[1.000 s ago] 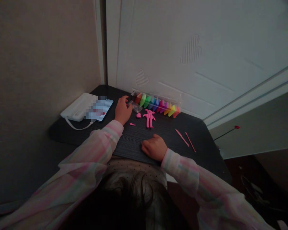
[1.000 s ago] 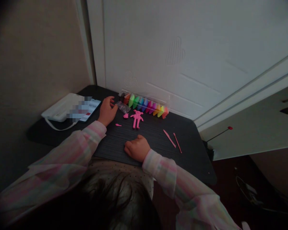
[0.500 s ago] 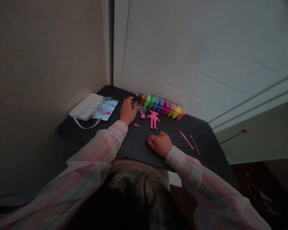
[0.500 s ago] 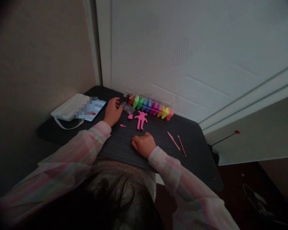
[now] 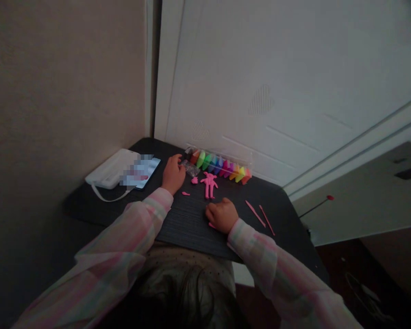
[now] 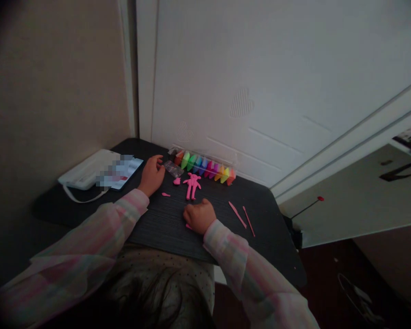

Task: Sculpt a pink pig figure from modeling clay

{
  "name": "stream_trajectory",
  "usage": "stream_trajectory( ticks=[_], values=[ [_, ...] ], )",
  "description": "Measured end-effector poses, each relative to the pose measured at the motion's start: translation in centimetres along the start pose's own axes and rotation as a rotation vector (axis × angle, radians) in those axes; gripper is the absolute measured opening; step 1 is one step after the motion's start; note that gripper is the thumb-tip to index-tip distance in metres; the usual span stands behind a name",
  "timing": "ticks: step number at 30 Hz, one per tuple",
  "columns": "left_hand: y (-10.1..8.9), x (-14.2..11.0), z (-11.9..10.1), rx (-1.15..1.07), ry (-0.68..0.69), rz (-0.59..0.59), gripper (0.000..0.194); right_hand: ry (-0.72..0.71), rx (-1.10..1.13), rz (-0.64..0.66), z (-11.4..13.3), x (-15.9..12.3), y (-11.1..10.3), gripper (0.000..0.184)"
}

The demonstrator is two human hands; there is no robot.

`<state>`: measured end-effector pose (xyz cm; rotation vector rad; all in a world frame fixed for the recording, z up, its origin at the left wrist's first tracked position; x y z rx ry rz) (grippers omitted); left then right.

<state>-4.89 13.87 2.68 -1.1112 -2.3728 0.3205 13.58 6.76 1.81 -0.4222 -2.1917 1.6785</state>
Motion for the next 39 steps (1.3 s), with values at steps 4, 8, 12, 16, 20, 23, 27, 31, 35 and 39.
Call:
stream_trajectory(
  ticks=[4, 8, 12, 16, 20, 23, 27, 31, 35, 39],
  values=[
    [0.1, 0.0, 0.1, 0.003, -0.006, 0.011, 0.034, -0.073, 0.005, -0.002, 0.5, 0.0, -0.1, 0.025],
    [0.0, 0.0, 0.1, -0.016, -0.004, -0.003, 0.033, -0.06, -0.026, -0.018, 0.5, 0.0, -0.1, 0.026],
    [-0.1, 0.0, 0.1, -0.008, -0.013, 0.006, 0.033, -0.02, -0.052, -0.024, 0.1, 0.1, -0.1, 0.025],
    [-0.1, 0.0, 0.2, -0.006, -0.016, -0.009, 0.034, -0.152, -0.002, -0.023, 1.1, 0.2, -0.2, 0.025],
    [-0.1, 0.1, 0.3, -0.002, -0.016, -0.01, 0.033, -0.023, -0.025, -0.032, 0.5, 0.2, -0.2, 0.026],
    [-0.1, 0.1, 0.3, 0.002, -0.023, 0.006, 0.033, -0.097, 0.012, -0.034, 1.0, 0.3, -0.1, 0.026],
    [-0.2, 0.2, 0.2, -0.002, -0.022, -0.011, 0.033, -0.074, 0.032, -0.021, 0.8, 0.5, -0.1, 0.026],
    [-0.1, 0.1, 0.2, 0.013, -0.024, -0.002, 0.033, -0.026, 0.026, 0.011, 0.7, 0.6, -0.1, 0.027],
    [-0.1, 0.1, 0.2, 0.011, -0.021, -0.005, 0.034, -0.16, 0.086, 0.035, 1.9, 0.5, 0.0, 0.025],
    [-0.1, 0.1, 0.3, 0.013, -0.015, -0.015, 0.034, 0.025, 0.047, 0.033, 0.4, 0.7, 0.0, 0.028]
  ],
)
Point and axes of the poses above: each hand's wrist, its own x-axis towards the middle knuckle, its own y-axis out of the palm, z = x × y, the point moved 4 cm from there along x, towards the middle knuckle, and after that the axes turned 13 degrees about -y, right-handed, at the moved point
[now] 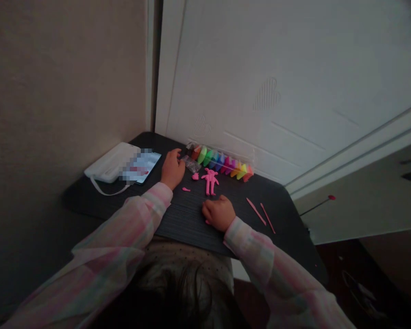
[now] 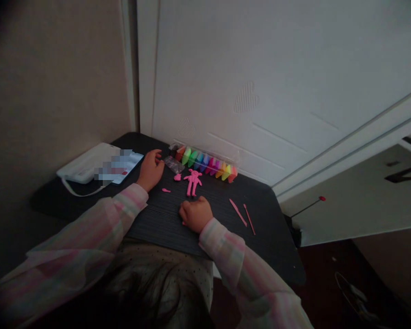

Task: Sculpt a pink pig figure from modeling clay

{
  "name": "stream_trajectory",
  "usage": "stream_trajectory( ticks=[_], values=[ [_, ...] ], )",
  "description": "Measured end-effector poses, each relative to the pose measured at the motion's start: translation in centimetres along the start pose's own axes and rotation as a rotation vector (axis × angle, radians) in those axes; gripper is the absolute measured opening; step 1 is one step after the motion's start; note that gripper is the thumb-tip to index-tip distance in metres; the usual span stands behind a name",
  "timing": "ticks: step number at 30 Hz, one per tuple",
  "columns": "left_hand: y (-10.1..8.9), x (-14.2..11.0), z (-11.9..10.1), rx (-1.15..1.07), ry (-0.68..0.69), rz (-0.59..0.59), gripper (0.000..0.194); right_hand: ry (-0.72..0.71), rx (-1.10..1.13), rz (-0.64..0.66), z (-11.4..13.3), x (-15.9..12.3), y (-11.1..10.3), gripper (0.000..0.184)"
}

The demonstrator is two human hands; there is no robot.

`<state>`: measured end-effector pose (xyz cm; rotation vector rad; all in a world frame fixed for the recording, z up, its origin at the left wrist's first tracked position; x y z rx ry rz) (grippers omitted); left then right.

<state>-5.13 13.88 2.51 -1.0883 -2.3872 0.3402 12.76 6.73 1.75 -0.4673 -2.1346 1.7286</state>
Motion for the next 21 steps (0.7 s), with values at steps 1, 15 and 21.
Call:
stream_trajectory(
  ticks=[1, 15, 21],
  values=[
    [0.0, 0.0, 0.0, 0.002, -0.002, 0.001, 0.034, 0.015, -0.001, 0.005, -0.2, 0.1, 0.0, 0.028],
    [0.0, 0.1, 0.0, -0.009, -0.003, 0.0, 0.035, -0.129, 0.049, 0.01, 1.3, -0.3, 0.0, 0.027],
    [0.0, 0.2, 0.0, -0.01, -0.01, -0.004, 0.034, 0.029, 0.018, 0.009, -0.3, -0.1, 0.1, 0.03]
  ],
)
Point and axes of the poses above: each hand's wrist, its own x-axis towards the middle knuckle, its own y-axis out of the palm, z = x × y, the point moved 4 cm from there along x, towards the middle knuckle, and after that the axes turned 13 degrees about -y, right-handed, at the moved point
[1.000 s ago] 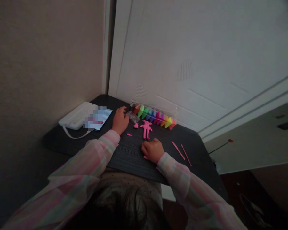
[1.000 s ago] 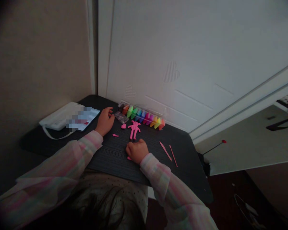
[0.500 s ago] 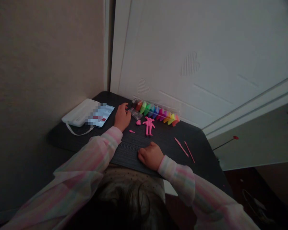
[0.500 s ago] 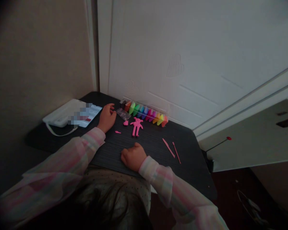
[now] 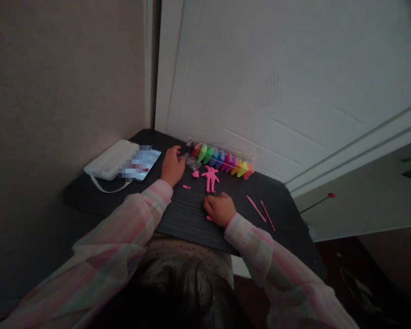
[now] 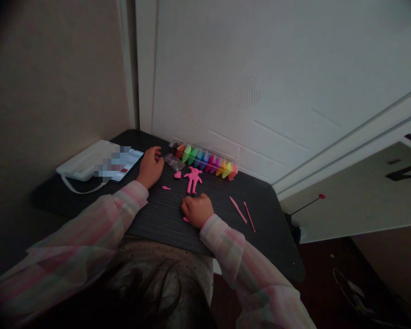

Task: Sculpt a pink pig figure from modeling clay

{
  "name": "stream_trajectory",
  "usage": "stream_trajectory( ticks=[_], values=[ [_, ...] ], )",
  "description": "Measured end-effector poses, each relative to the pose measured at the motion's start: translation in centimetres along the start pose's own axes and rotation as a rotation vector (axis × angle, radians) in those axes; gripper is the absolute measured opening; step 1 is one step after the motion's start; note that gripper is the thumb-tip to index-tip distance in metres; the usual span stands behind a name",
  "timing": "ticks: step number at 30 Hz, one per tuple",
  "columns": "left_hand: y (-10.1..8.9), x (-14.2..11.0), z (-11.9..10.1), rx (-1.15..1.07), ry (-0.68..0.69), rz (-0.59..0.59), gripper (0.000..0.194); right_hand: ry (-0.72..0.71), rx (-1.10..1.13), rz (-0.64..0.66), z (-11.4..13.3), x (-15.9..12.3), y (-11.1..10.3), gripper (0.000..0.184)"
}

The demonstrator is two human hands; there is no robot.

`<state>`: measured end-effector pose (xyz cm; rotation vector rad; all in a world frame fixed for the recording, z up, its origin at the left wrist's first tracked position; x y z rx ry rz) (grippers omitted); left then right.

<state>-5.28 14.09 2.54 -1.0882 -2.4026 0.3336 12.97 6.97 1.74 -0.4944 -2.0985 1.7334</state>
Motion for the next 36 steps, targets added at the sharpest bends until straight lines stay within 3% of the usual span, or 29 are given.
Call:
stream_trajectory(
  ticks=[6, 13, 15, 17, 20, 22, 24, 26, 30, 36],
  values=[
    [0.0, 0.0, 0.0, -0.018, 0.006, -0.005, 0.033, -0.177, 0.106, -0.036, 1.4, -0.4, -0.1, 0.033],
    [0.1, 0.0, 0.0, -0.001, -0.002, 0.002, 0.035, 0.393, 0.639, -0.575, -4.8, -3.2, -2.7, 0.038],
    [0.1, -0.1, -0.2, 0.01, 0.004, 0.008, 0.035, 0.477, 0.733, -0.638, -5.7, -4.9, -3.3, 0.034],
    [-0.2, -0.5, -1.0, 0.023, 0.039, 0.028, 0.034, 0.495, 0.758, -0.588, -5.6, -6.6, -3.6, 0.027],
    [-0.8, -2.3, -3.2, 0.054, 0.18, 0.14, 0.026, 0.424, 0.74, -0.409, -4.0, -8.9, -3.2, 0.017],
    [-1.0, -4.5, -5.0, 0.107, 0.336, 0.348, 0.02, 0.365, 0.713, -0.319, -2.6, -9.9, -2.5, 0.018],
    [-1.0, -7.6, -6.2, 0.215, 0.529, 0.647, 0.02, 0.33, 0.683, -0.281, -1.3, -10.4, -1.6, 0.023],
    [-1.0, -10.2, -6.3, 0.314, 0.617, 0.838, 0.024, 0.35, 0.626, -0.284, -0.6, -10.4, -0.8, 0.026],
    [-0.7, -12.9, -5.3, 0.409, 0.599, 0.929, 0.027, 0.432, 0.516, -0.324, -0.5, -10.0, 0.3, 0.02],
    [0.0, -13.3, -4.8, 0.412, 0.542, 0.931, 0.016, 0.429, 0.565, -0.357, -0.8, -9.5, 0.4, 0.009]
  ],
)
Point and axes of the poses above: each hand's wrist, its own x-axis towards the middle knuckle, its own y-axis out of the palm, z = x × y, the point moved 4 cm from there along x, towards the middle knuckle, and after that the axes turned 13 degrees about -y, right-handed, at the moved point
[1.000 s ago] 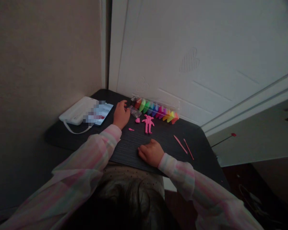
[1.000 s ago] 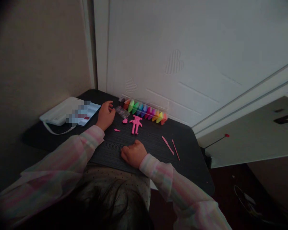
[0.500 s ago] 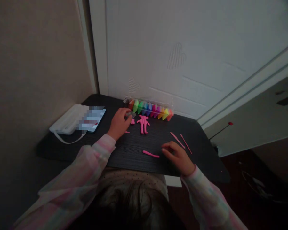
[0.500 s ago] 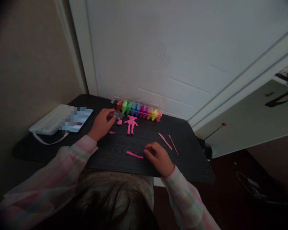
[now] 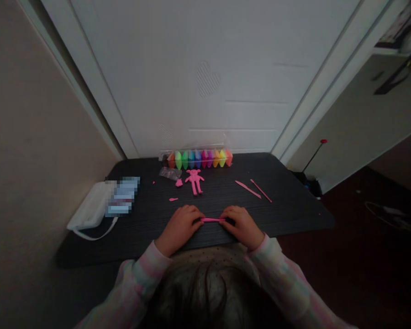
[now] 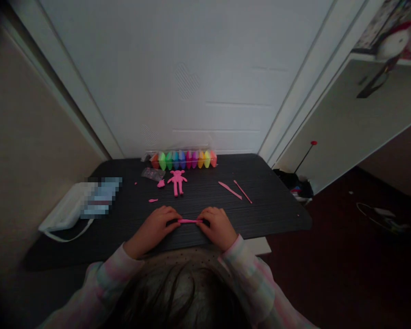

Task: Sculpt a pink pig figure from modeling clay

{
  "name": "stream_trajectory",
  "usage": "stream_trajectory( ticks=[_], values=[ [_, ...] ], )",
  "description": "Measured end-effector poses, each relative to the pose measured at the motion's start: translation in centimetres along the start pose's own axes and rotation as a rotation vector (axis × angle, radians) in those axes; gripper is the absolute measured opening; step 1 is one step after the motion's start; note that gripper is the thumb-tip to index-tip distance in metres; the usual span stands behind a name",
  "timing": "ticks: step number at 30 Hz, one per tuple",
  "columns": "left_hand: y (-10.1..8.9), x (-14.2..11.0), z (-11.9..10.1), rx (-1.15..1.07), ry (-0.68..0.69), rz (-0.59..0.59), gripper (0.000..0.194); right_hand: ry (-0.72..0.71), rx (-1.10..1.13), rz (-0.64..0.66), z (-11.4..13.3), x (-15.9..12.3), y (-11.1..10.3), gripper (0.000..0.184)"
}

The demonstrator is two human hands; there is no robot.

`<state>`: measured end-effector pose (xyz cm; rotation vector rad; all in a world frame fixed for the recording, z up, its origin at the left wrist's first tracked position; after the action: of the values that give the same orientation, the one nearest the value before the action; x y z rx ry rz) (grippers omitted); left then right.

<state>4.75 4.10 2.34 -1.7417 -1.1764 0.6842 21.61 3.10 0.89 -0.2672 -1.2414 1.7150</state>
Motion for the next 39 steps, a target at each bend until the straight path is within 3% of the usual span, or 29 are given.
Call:
stream_trajectory(
  ticks=[9, 17, 21, 26, 29, 31, 36, 39],
  values=[
    [-1.8, -0.4, 1.2, -0.023, -0.053, -0.027, 0.016, -0.032, 0.064, 0.014, 1.3, 1.5, 0.5, 0.013],
    [-3.2, -0.6, 2.7, -0.051, -0.045, 0.051, 0.016, 0.066, 0.246, -0.142, 0.6, 1.3, -0.2, 0.019],
    [-3.8, -0.9, 2.6, -0.056, -0.06, 0.093, 0.016, 0.063, 0.26, -0.156, 0.4, 1.4, -0.2, 0.018],
    [-3.8, -1.7, 2.8, -0.055, -0.142, 0.054, 0.019, 0.067, 0.24, -0.158, 0.4, 1.3, -0.2, 0.018],
    [-3.4, -2.0, 2.9, -0.024, -0.119, 0.058, 0.018, 0.077, 0.261, -0.159, 0.4, 1.3, -0.2, 0.018],
    [-3.4, -2.0, 2.8, 0.011, -0.092, 0.012, 0.02, 0.078, 0.27, -0.164, 0.5, 1.4, -0.3, 0.018],
    [-4.0, 0.3, 1.6, 0.252, -0.059, -0.308, 0.027, 0.076, 0.28, -0.164, 0.4, 1.4, -0.3, 0.018],
    [-2.8, 2.5, 0.2, 0.43, 0.078, -0.294, 0.031, 0.087, 0.277, -0.172, 0.4, 1.4, -0.3, 0.018]
  ],
)
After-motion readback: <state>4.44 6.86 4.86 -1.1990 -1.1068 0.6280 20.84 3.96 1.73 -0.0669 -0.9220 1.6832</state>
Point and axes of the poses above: each hand's wrist, its own x-axis towards the middle knuckle, its own y-axis out of the palm, z = x × y, the point moved 4 cm from there along x, towards the middle knuckle, and after that the axes turned 13 degrees about -y, right-handed, at the moved point
